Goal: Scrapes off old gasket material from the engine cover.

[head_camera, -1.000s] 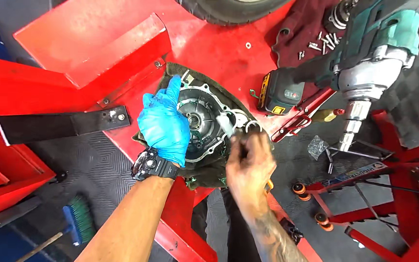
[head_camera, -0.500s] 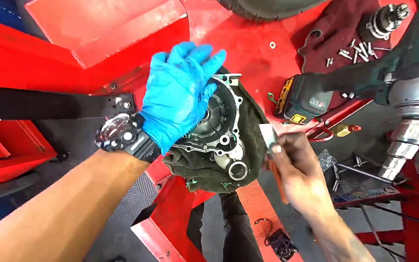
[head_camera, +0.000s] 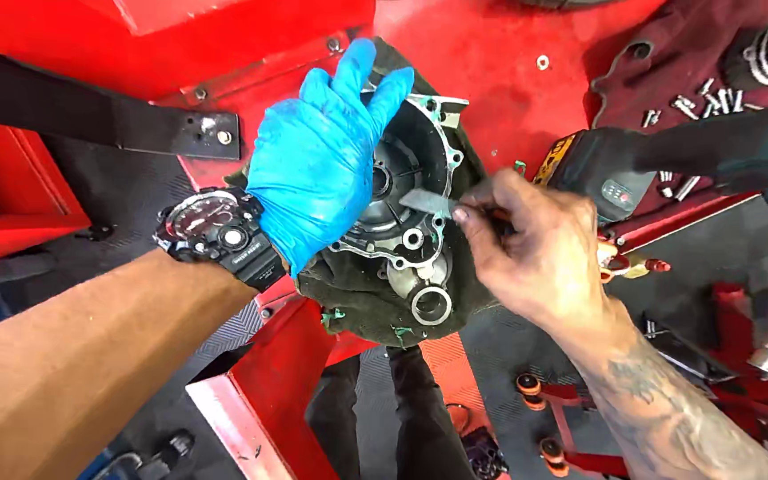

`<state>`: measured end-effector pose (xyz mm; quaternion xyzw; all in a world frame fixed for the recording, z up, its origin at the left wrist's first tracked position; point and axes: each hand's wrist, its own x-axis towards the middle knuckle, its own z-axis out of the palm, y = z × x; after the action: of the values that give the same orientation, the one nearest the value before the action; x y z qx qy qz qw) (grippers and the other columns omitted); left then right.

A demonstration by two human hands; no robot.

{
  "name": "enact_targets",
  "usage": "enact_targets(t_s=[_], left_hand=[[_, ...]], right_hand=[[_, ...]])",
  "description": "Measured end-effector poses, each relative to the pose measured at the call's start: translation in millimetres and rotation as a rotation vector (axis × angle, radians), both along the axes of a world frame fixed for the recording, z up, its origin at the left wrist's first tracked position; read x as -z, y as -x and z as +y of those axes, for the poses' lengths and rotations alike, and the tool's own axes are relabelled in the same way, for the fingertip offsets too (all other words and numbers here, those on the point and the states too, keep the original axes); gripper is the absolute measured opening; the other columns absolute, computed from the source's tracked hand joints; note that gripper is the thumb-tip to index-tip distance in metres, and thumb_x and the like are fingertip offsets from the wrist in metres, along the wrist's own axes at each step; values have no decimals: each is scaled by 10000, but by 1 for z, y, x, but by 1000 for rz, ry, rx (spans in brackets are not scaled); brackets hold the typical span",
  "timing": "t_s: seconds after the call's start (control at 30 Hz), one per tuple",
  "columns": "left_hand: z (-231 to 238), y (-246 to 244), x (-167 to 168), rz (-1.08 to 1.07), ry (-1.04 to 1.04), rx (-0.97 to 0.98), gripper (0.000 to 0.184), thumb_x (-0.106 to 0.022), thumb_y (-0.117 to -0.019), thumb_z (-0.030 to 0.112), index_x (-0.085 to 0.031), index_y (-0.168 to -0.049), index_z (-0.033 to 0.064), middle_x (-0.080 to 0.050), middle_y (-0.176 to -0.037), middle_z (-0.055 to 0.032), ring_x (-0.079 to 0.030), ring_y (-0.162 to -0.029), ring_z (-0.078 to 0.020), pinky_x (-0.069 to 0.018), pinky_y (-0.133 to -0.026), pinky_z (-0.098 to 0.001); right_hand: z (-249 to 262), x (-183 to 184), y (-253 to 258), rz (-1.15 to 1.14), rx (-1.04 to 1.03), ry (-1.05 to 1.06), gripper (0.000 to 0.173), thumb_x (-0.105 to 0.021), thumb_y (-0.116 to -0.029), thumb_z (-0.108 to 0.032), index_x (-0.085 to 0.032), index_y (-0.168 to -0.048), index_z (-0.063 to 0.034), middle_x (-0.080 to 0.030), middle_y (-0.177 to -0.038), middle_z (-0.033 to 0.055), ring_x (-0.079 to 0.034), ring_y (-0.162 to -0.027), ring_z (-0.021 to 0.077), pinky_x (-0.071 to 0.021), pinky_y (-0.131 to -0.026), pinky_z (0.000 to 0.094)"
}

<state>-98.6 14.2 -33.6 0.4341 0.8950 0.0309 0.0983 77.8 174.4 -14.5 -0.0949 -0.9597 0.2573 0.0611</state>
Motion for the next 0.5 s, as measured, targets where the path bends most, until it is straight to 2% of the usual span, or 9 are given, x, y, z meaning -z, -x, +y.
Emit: enact_targets(t_s=[0.2, 0.33, 0.5], left_hand=[[-1, 0, 3, 14, -48, 29, 688, -436, -946, 83, -352, -1593, 299, -327, -1638, -118, -544, -1217, -440, -509, -699, -559], [0, -1, 3, 19, -51, 25, 670, -420, -956, 99, -356, -1591, 303, -340, -1634, -111, -545, -1227, -439, -504, -709, -558], [-1, -1, 5, 29, -53, 27, 690, -427, -939, 87, -346, -1594, 287, -373, -1600, -136, -544, -1181, -455, -481, -693, -559]], right_hand=[[-3, 2, 4, 16, 15, 14, 103, -640, -974, -237, -698, -947, -156, -666, -759, -37, -621, -653, 102, -475, -548, 353], [-7, 2, 9, 30, 8, 23, 106, -640, -986, -222, -697, -953, -139, -663, -770, -29, -624, -666, 100, -484, -560, 342], [-10, 1, 1, 20, 24, 15, 111, -646, -994, -226, -697, -960, -134, -657, -748, -20, -617, -641, 113, -466, -542, 350]])
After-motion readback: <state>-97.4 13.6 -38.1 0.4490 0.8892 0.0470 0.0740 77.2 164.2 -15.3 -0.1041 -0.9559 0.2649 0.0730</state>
